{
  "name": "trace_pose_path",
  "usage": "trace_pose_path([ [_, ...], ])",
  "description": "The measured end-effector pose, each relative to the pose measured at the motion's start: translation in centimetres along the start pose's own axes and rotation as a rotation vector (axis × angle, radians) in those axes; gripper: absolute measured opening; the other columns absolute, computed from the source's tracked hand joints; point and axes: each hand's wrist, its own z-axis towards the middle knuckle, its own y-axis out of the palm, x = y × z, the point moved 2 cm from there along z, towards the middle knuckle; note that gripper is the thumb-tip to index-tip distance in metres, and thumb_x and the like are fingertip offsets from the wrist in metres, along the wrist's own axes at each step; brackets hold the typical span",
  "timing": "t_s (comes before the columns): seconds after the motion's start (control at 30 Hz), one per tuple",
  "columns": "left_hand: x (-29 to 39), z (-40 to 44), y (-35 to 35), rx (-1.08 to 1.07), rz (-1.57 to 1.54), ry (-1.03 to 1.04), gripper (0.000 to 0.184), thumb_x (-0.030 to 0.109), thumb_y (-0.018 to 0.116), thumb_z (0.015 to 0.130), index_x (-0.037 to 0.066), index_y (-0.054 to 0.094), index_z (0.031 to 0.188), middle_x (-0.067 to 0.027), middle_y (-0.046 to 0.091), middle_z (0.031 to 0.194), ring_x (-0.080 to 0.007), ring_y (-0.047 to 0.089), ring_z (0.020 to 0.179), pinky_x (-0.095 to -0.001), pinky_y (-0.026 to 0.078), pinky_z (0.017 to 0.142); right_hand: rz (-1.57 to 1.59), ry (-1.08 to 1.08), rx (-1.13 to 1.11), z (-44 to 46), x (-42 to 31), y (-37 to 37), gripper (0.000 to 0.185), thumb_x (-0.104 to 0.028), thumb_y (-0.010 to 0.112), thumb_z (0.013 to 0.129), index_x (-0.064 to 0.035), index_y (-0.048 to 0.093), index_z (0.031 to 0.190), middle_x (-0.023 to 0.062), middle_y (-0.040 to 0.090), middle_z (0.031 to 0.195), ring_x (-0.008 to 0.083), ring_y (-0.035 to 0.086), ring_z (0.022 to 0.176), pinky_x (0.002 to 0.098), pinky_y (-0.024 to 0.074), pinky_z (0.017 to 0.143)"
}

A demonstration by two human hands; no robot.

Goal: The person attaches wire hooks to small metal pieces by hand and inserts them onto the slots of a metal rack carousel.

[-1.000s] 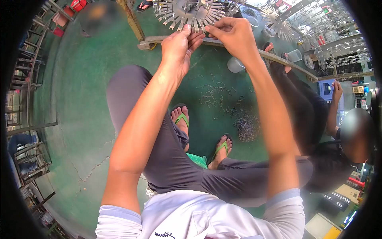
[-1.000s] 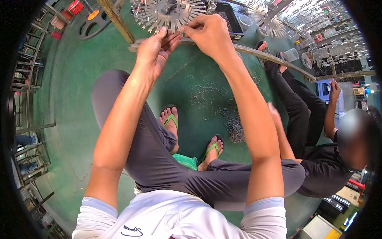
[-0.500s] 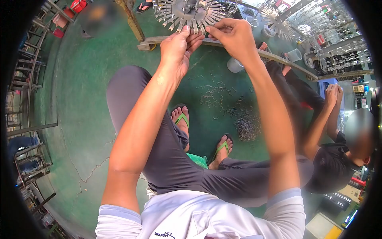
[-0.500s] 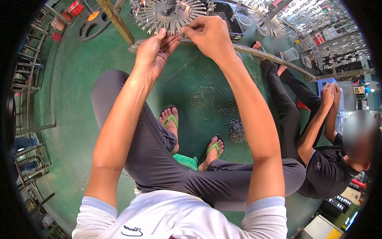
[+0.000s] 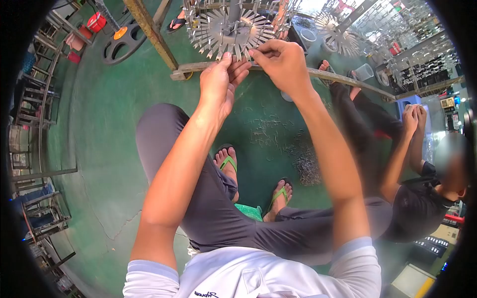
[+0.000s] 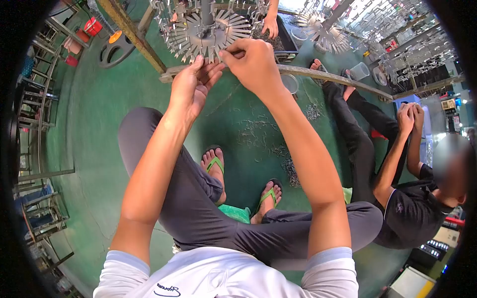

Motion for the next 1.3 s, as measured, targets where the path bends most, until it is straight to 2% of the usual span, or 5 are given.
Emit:
trace_pose_path([
  [0.37,-0.4,0.5,-0.7,-0.021,0.011,0.013,0.028,0.025,0.055,0.109,-0.002,0.057,0.115,-0.0224,0.068,0.121,-0.0331,0.068,0.114,-0.0405,0.055,0.098,0.042,-0.009,0.027,-0.3,0.0,0.7,0.019,-0.014,0.078,0.085,0.0048,0.076,0.089,0.0196,0.075,0.08,0.024,0.075,0.069,0.0344,0.0576,0.067],
  [0.4,-0.4,0.5,-0.7,-0.022,0.022,0.02,0.029,0.026,0.055,0.108,-0.002,0.057,0.116,-0.0219,0.068,0.122,-0.033,0.068,0.114,-0.04,0.055,0.097,0.019,-0.042,0.029,-0.2,0.3,0.7,0.02,-0.013,0.079,0.089,0.006,0.075,0.09,0.0126,0.075,0.075,0.0128,0.071,0.067,0.0293,0.0546,0.062],
  [0.9,-0.9,0.7,-0.4,-0.095,0.036,-0.021,0.027,0.023,0.058,0.107,-0.003,0.059,0.112,-0.0223,0.072,0.113,-0.0311,0.073,0.104,-0.0371,0.06,0.089,0.0,-0.154,0.427,-0.7,-2.8,-0.2,0.02,-0.01,0.081,0.084,0.0056,0.071,0.093,0.0143,0.068,0.084,0.0209,0.067,0.063,0.0333,0.0554,0.06],
  [0.93,-0.9,0.5,-0.5,-0.093,0.041,-0.018,0.027,0.023,0.058,0.107,-0.003,0.059,0.111,-0.0222,0.072,0.113,-0.0309,0.074,0.104,-0.0371,0.06,0.089,-0.094,-0.182,0.437,-0.6,-2.7,-0.3,0.019,-0.011,0.083,0.086,0.0044,0.074,0.093,0.0083,0.07,0.082,0.0112,0.065,0.065,0.0265,0.0537,0.059],
  [1.3,-0.8,0.7,-0.5,-0.043,0.061,-0.017,0.028,0.023,0.058,0.107,-0.004,0.061,0.115,-0.0209,0.071,0.118,-0.0292,0.071,0.11,-0.0366,0.058,0.094,0.098,0.064,0.13,-1.4,0.2,-0.6,0.023,-0.018,0.081,0.086,0.0043,0.078,0.093,0.0159,0.075,0.084,0.0183,0.072,0.069,0.0322,0.056,0.064],
])
